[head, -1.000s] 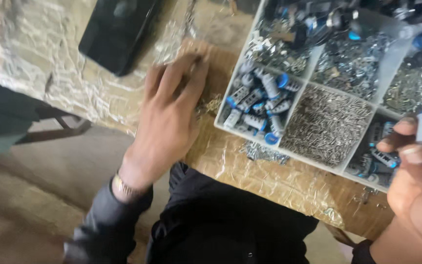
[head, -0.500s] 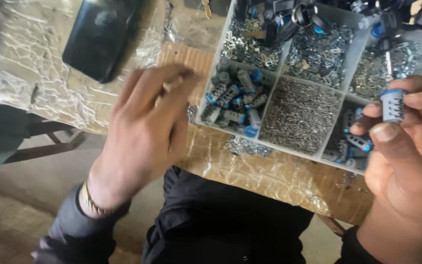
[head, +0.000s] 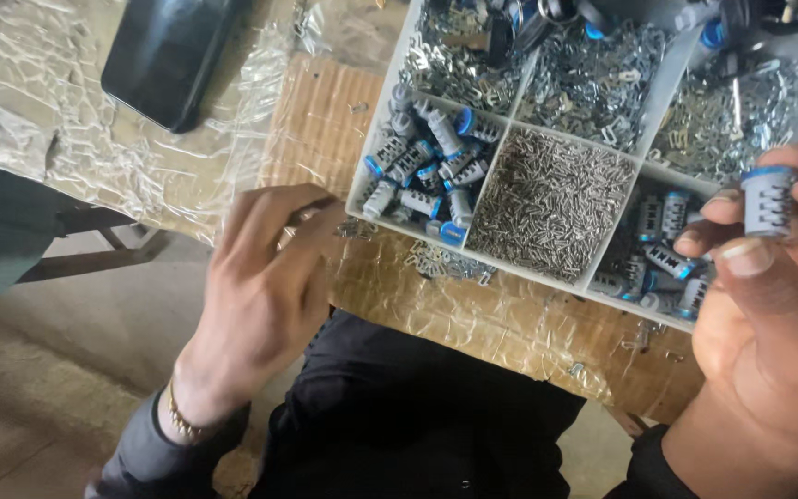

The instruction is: The person sits at a workbench and assembles small gray plastic components with blue ends, inserting metal pins one at a time from a compartment organizer box into each plastic part by hand. They repeatedly pick pins from the box, press them into the plastic bodies, and set finished parts aside.

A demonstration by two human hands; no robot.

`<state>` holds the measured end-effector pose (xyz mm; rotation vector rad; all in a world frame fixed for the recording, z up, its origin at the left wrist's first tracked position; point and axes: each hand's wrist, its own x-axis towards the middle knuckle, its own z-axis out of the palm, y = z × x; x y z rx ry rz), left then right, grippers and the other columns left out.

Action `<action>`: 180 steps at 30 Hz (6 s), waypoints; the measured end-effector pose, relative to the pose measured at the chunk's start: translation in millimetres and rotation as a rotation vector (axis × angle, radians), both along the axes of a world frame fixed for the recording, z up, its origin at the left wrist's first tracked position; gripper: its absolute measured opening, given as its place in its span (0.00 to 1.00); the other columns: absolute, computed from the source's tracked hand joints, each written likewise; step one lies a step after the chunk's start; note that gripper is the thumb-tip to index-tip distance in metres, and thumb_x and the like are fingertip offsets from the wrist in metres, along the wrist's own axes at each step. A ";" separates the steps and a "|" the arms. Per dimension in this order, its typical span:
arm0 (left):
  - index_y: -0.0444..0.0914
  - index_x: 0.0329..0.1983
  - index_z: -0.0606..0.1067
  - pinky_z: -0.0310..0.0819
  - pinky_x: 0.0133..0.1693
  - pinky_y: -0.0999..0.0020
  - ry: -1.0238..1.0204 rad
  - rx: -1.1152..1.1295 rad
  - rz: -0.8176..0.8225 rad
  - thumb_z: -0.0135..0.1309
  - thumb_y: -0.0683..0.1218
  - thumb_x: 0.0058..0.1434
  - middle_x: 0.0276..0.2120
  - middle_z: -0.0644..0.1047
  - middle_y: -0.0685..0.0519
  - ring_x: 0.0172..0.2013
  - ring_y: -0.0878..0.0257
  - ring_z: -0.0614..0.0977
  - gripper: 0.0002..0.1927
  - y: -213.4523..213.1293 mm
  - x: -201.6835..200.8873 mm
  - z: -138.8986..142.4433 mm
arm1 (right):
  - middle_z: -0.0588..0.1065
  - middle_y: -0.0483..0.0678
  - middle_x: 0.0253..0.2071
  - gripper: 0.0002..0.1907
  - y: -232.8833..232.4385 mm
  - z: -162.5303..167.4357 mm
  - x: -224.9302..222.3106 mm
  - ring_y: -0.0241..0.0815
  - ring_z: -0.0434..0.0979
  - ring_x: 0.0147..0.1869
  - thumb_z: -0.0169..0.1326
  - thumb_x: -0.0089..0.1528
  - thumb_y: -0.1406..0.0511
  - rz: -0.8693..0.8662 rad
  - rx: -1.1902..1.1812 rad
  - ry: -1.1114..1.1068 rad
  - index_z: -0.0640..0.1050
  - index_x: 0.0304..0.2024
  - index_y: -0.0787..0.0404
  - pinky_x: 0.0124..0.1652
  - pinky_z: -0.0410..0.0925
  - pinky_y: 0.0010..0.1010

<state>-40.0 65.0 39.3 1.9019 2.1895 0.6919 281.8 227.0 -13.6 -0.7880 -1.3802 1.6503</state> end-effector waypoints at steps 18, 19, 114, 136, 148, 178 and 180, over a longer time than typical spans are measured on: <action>0.31 0.54 0.78 0.76 0.50 0.58 -0.096 0.068 -0.056 0.58 0.31 0.55 0.49 0.76 0.44 0.49 0.49 0.79 0.21 7.2 61.3 -14.2 | 0.67 0.48 0.62 0.14 -3.2 4.5 8.0 0.36 0.73 0.53 0.56 0.76 0.76 -0.061 0.018 -0.030 0.69 0.60 0.60 0.48 0.73 0.30; 0.32 0.54 0.79 0.76 0.49 0.57 -0.073 0.042 -0.021 0.58 0.31 0.54 0.48 0.77 0.44 0.47 0.48 0.79 0.22 8.3 61.6 -14.6 | 0.67 0.48 0.62 0.14 -3.3 3.5 10.2 0.36 0.73 0.53 0.56 0.76 0.76 -0.061 0.023 -0.035 0.69 0.59 0.60 0.48 0.73 0.30; 0.33 0.48 0.80 0.75 0.48 0.55 0.074 0.112 0.219 0.60 0.34 0.58 0.44 0.77 0.45 0.45 0.48 0.78 0.14 -19.5 -3.4 -28.6 | 0.75 0.62 0.50 0.08 -98.2 38.8 15.4 0.55 0.80 0.51 0.52 0.73 0.67 -0.176 -0.410 -0.083 0.76 0.54 0.61 0.47 0.79 0.48; 0.36 0.45 0.79 0.73 0.44 0.63 -0.337 0.264 -0.290 0.68 0.40 0.63 0.42 0.78 0.52 0.42 0.55 0.75 0.10 86.6 49.2 -0.2 | 0.76 0.59 0.55 0.19 -4.8 60.6 -75.9 0.41 0.82 0.50 0.61 0.62 0.80 -0.040 0.200 -0.313 0.74 0.55 0.71 0.47 0.80 0.24; 0.39 0.48 0.81 0.73 0.42 0.72 -0.602 0.191 -0.202 0.66 0.41 0.67 0.44 0.82 0.53 0.41 0.63 0.77 0.08 96.3 59.9 15.5 | 0.74 0.60 0.54 0.17 -8.4 61.7 -71.0 0.39 0.84 0.47 0.60 0.63 0.74 -0.039 0.280 -0.408 0.74 0.53 0.70 0.42 0.82 0.19; 0.36 0.48 0.81 0.77 0.41 0.71 -0.717 0.180 -0.284 0.65 0.37 0.64 0.42 0.84 0.53 0.38 0.65 0.79 0.10 93.6 46.7 12.1 | 0.73 0.59 0.56 0.17 -15.7 55.9 -69.9 0.41 0.83 0.48 0.59 0.63 0.78 -0.108 0.172 -0.334 0.73 0.53 0.72 0.46 0.81 0.22; 0.36 0.49 0.81 0.79 0.40 0.72 -0.778 0.173 -0.260 0.66 0.38 0.65 0.41 0.84 0.54 0.39 0.66 0.81 0.10 92.6 47.7 11.7 | 0.73 0.60 0.55 0.16 -16.6 55.6 -68.9 0.41 0.83 0.48 0.59 0.63 0.78 -0.100 0.162 -0.322 0.73 0.54 0.72 0.46 0.81 0.23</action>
